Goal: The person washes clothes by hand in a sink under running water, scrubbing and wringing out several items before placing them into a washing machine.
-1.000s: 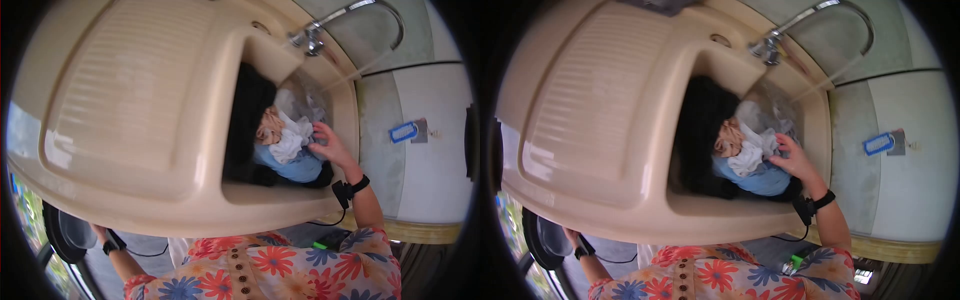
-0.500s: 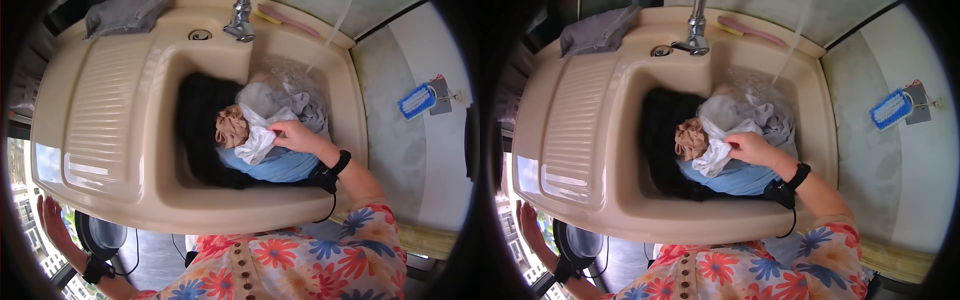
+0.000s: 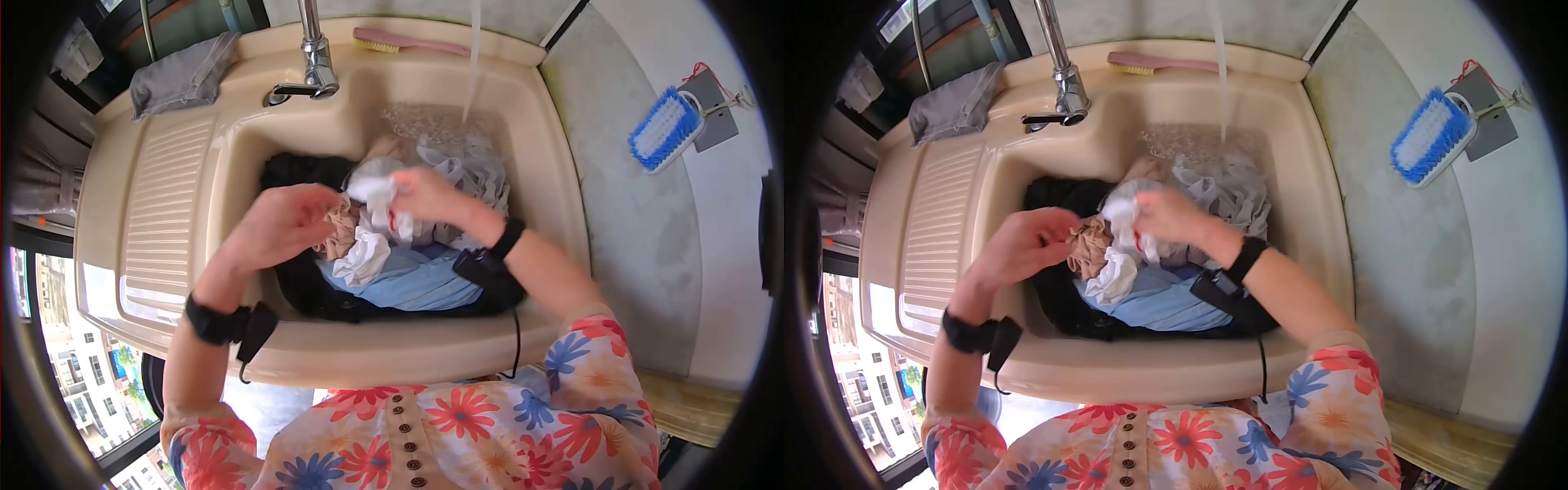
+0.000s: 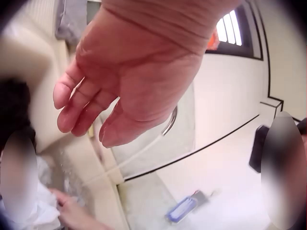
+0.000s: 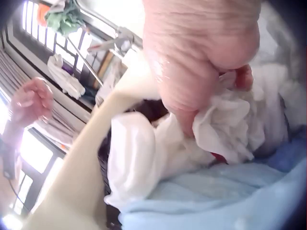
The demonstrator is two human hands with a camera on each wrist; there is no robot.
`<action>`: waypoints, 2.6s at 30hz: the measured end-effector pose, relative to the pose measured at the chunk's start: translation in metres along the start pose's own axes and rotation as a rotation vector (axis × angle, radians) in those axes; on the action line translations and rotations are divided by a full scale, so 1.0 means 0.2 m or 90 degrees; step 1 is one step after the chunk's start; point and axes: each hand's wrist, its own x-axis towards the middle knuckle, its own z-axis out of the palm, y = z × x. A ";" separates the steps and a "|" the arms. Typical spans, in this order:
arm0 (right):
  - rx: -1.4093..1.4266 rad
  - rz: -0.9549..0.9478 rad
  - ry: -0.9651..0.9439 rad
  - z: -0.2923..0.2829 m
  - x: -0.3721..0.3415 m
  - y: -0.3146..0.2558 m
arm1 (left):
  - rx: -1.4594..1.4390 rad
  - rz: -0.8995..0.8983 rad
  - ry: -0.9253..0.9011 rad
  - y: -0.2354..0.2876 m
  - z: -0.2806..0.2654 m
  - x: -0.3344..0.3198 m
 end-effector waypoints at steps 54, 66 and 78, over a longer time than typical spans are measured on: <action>0.083 0.142 0.636 -0.85 -0.31 0.24 | -0.417 0.206 0.211 0.30 -0.35 0.51; -0.297 0.182 0.257 -0.44 -0.20 0.38 | -0.017 -0.010 0.168 -0.24 0.22 0.83; -0.351 0.330 -0.041 -0.26 0.10 0.68 | 0.259 -0.063 -0.055 -0.39 0.54 0.90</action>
